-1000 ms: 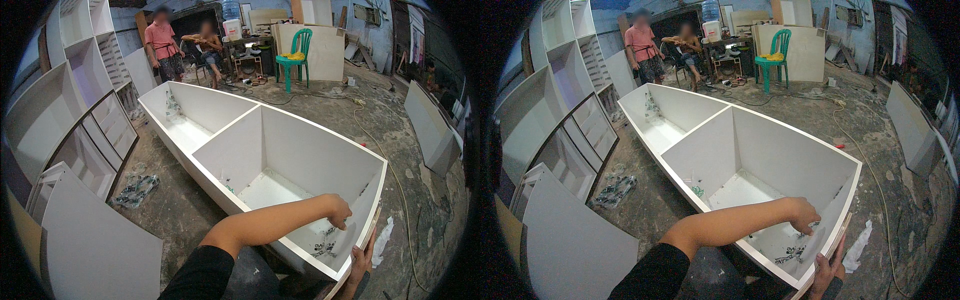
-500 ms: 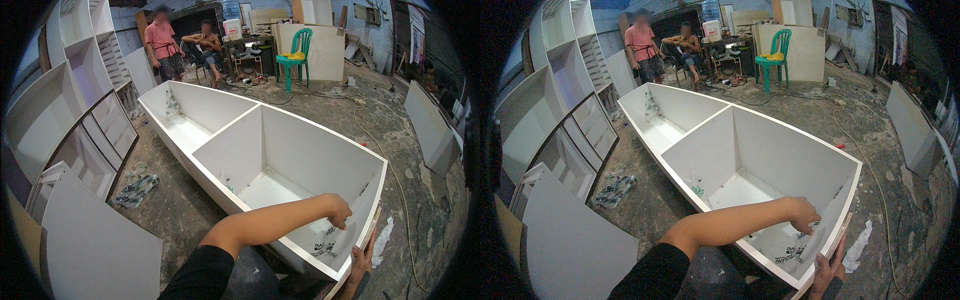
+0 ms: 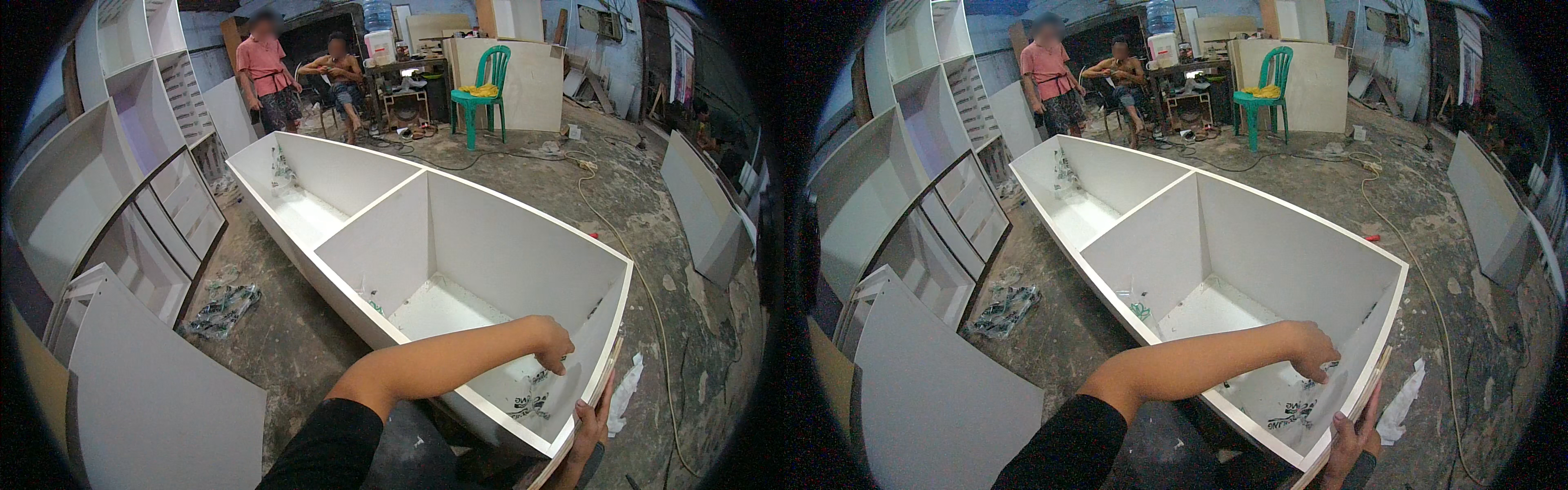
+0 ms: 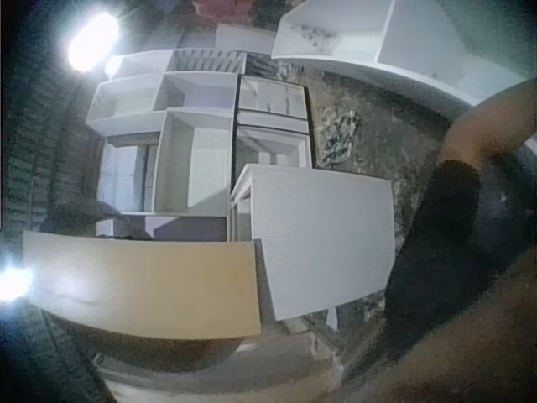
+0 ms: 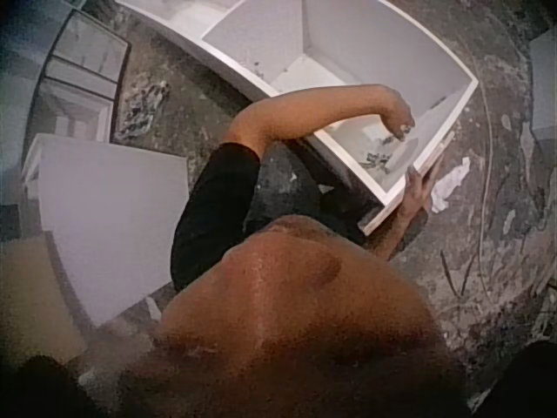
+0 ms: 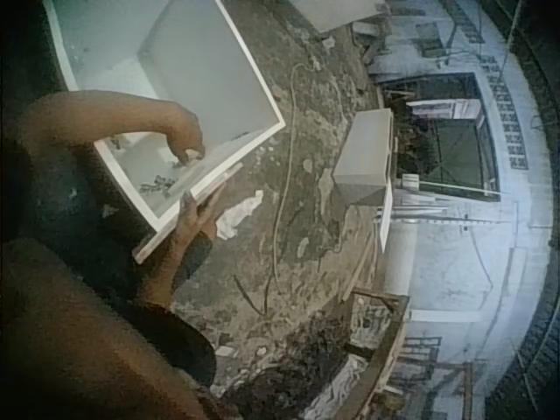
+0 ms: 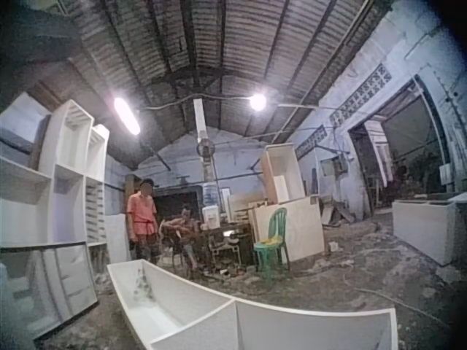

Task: The person cleans the interior and edges of a white wooden cabinet using a cloth and then uses a piece of wood to smooth the edges.

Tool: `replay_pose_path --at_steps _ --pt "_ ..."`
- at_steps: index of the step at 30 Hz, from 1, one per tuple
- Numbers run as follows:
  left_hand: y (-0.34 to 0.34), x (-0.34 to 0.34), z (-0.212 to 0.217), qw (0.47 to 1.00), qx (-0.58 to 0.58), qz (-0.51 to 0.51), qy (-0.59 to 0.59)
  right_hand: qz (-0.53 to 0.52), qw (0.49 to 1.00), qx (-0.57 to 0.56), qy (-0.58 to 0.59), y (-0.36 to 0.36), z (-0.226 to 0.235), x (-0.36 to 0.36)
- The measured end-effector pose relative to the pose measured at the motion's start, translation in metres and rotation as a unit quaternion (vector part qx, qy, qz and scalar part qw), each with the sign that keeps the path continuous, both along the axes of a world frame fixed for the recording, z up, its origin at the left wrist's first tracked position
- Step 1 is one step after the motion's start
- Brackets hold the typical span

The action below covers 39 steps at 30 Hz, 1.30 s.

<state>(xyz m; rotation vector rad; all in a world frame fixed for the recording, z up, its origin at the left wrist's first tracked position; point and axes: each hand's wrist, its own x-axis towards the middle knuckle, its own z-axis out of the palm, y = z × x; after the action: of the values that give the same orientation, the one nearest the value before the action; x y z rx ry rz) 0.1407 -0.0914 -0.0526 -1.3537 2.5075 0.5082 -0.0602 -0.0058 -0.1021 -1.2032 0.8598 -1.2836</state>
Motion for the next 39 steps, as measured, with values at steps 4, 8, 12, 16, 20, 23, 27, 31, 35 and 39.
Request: replay_pose_path --at_steps 4,8,12,16,20,23,27,31,35,39 --pt "0.001 0.000 0.001 1.000 0.008 0.004 0.002 0.010 1.000 0.007 -0.022 -0.001 -0.001 0.001" --pt "0.001 0.000 0.003 1.000 0.012 0.007 -0.006 0.010 1.000 0.002 -0.022 0.000 0.003 0.003" --pt "0.001 0.000 0.002 1.000 0.010 0.007 -0.004 0.002 1.000 -0.001 -0.026 0.000 0.003 0.004" --pt "0.001 0.000 0.002 1.000 0.004 0.007 -0.001 0.010 1.000 -0.001 -0.026 0.002 0.006 0.004" --pt "0.002 0.001 0.004 1.000 0.000 0.003 0.002 0.005 1.000 -0.017 0.005 0.001 0.006 0.003" --pt "0.001 0.001 0.004 1.000 0.003 0.001 -0.005 -0.006 1.000 -0.014 0.013 0.002 0.007 0.004" --pt "0.001 0.000 0.004 1.000 0.006 0.002 -0.005 0.002 1.000 0.011 -0.017 0.003 0.007 0.005" --pt "0.002 0.001 0.005 1.000 0.006 0.006 -0.006 -0.004 1.000 0.005 -0.017 0.003 0.008 0.006" --pt "0.001 0.001 0.004 1.000 -0.004 0.005 -0.003 -0.019 1.000 -0.013 0.000 0.001 0.003 0.005" --pt "0.002 0.001 0.005 1.000 0.009 0.014 0.004 -0.001 1.000 0.010 -0.025 0.004 0.011 0.007"
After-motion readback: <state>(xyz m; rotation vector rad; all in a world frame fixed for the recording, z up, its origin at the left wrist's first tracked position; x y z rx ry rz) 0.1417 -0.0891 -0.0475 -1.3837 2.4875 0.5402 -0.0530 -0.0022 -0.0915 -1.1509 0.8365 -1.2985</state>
